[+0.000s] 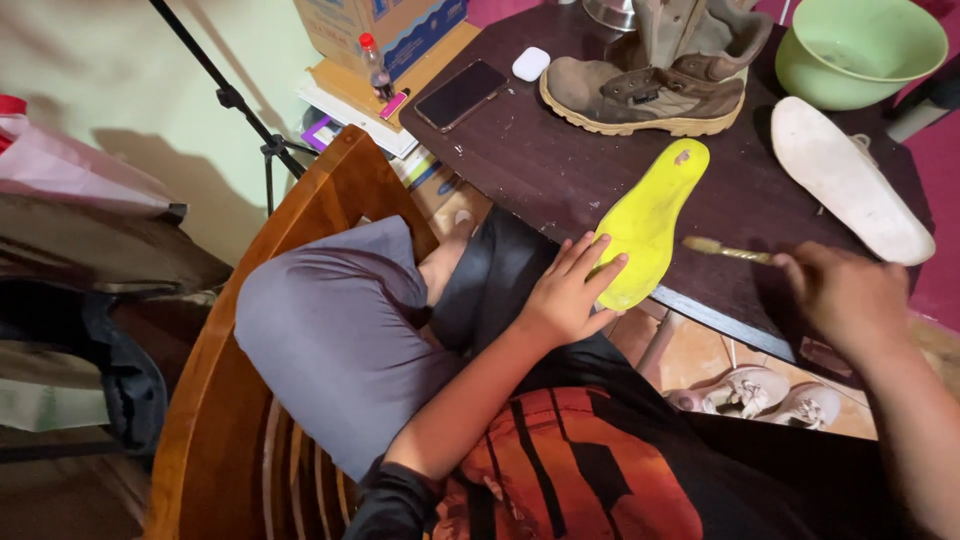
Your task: The person scrubs a yellow shoe insole with a toothbrush, holding it in their left hand and scrubbing with their right. They rotate the insole to clean different areas, including the heel and arch, while sitting at a table.
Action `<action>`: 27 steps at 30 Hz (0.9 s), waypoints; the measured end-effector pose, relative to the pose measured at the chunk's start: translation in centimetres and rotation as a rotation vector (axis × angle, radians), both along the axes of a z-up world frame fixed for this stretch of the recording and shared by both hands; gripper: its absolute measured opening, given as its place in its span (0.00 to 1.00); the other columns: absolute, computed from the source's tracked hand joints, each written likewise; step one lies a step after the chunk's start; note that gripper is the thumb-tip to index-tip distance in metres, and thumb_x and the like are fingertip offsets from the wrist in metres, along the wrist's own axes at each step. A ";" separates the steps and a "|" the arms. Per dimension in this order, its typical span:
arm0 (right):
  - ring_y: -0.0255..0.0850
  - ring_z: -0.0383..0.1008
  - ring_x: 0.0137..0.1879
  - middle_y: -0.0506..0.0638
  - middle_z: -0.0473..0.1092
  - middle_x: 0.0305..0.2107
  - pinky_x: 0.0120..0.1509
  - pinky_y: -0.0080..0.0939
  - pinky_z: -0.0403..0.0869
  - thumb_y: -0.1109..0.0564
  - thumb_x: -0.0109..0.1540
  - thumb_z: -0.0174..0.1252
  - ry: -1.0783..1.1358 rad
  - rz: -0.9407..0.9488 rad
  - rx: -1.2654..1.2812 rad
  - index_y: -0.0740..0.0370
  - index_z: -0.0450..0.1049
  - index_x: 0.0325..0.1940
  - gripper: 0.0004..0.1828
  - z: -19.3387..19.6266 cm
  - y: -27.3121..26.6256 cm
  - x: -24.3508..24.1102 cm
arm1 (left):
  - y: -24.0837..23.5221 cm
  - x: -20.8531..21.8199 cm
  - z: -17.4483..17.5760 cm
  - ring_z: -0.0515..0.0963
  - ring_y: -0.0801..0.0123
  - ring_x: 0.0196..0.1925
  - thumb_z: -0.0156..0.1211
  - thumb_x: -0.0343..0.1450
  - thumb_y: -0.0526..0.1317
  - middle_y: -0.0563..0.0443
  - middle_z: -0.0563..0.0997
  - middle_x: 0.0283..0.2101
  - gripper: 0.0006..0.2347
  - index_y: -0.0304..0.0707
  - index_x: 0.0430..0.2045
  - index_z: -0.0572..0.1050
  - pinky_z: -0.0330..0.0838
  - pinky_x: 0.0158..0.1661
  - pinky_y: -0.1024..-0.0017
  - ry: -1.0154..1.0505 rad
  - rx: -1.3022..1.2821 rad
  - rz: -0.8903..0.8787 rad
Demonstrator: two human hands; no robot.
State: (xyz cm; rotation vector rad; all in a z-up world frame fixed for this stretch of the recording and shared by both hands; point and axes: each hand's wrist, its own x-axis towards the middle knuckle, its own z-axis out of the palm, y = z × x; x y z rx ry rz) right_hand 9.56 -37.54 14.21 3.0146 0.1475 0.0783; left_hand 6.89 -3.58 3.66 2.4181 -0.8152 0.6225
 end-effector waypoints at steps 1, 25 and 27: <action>0.46 0.83 0.41 0.41 0.81 0.37 0.41 0.48 0.75 0.34 0.71 0.50 -0.029 0.042 0.047 0.36 0.78 0.52 0.16 -0.4 -0.4 -0.2 | 0.0 0.0 -0.1 0.59 0.42 0.77 0.64 0.69 0.50 0.37 0.63 0.72 0.30 0.42 0.66 0.67 0.55 0.73 0.45 -0.001 0.001 -0.004; 0.52 0.82 0.48 0.46 0.80 0.47 0.47 0.51 0.77 0.38 0.69 0.49 0.084 0.138 0.164 0.42 0.78 0.54 0.17 -0.8 0.9 0.2 | 1.9 0.0 1.1 0.58 0.40 0.78 0.66 0.65 0.40 0.38 0.62 0.73 0.24 0.44 0.58 0.76 0.51 0.74 0.40 0.119 -0.144 -0.200; 0.49 0.83 0.45 0.43 0.81 0.44 0.48 0.49 0.77 0.38 0.68 0.49 0.131 0.171 0.179 0.40 0.78 0.53 0.17 -0.3 1.5 0.0 | 1.8 -0.2 1.2 0.58 0.40 0.78 0.66 0.66 0.41 0.39 0.62 0.73 0.23 0.44 0.59 0.76 0.52 0.74 0.40 0.117 -0.139 -0.198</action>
